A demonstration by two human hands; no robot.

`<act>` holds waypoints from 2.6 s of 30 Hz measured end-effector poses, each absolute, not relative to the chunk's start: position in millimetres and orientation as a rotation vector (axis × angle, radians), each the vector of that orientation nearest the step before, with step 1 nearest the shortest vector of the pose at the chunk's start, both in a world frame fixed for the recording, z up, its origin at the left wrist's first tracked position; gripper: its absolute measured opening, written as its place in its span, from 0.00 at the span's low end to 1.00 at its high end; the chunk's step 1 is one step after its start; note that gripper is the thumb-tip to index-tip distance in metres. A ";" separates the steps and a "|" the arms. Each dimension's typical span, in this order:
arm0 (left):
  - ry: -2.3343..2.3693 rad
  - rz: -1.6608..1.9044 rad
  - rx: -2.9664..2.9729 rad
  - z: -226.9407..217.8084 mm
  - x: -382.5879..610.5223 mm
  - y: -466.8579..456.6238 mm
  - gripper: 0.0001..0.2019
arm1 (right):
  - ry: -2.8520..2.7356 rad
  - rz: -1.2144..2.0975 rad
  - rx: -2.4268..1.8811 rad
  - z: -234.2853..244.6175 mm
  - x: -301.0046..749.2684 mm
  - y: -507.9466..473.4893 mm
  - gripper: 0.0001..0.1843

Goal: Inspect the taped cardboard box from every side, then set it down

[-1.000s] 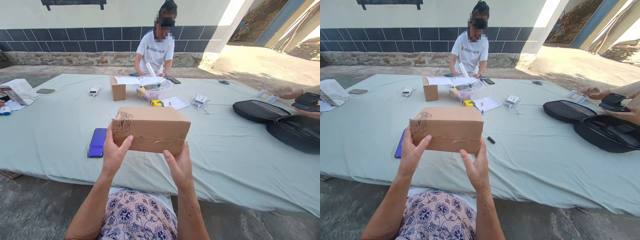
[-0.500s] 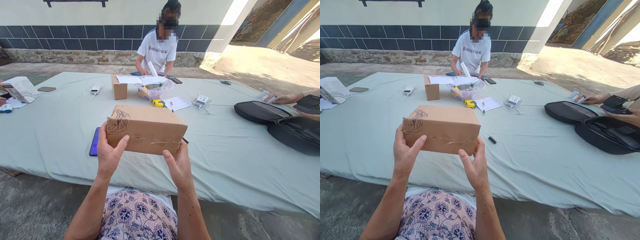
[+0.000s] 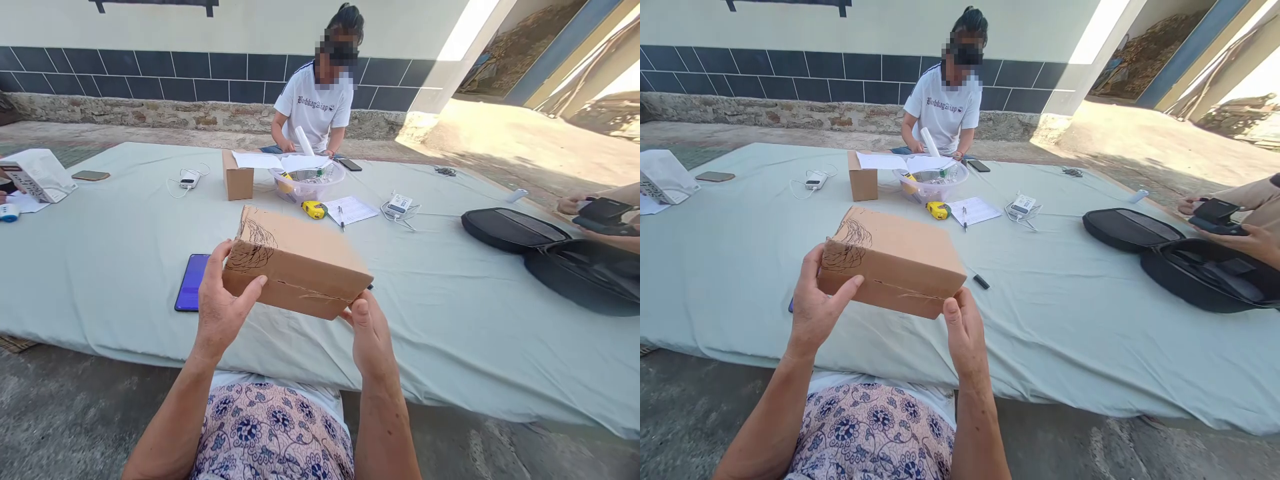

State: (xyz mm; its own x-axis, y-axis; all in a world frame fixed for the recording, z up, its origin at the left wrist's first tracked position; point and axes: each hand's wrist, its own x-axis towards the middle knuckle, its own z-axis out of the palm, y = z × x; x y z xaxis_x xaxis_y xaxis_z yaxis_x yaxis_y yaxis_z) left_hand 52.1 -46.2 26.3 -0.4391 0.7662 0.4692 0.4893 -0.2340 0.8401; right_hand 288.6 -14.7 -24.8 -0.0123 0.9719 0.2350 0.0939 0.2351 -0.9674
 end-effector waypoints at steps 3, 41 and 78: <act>1.830 1.768 1.605 28.0 54.4 -46.7 0.30 | -1.345 0.995 -1.075 -19.4 282.7 -17.9 0.32; 2.024 1.719 1.755 19.4 63.9 -44.3 0.31 | -1.267 0.931 -1.223 -24.0 269.9 -18.4 0.37; 1.745 1.972 1.847 16.3 56.8 -40.0 0.21 | -1.034 1.181 -0.964 -32.3 286.0 -4.7 0.30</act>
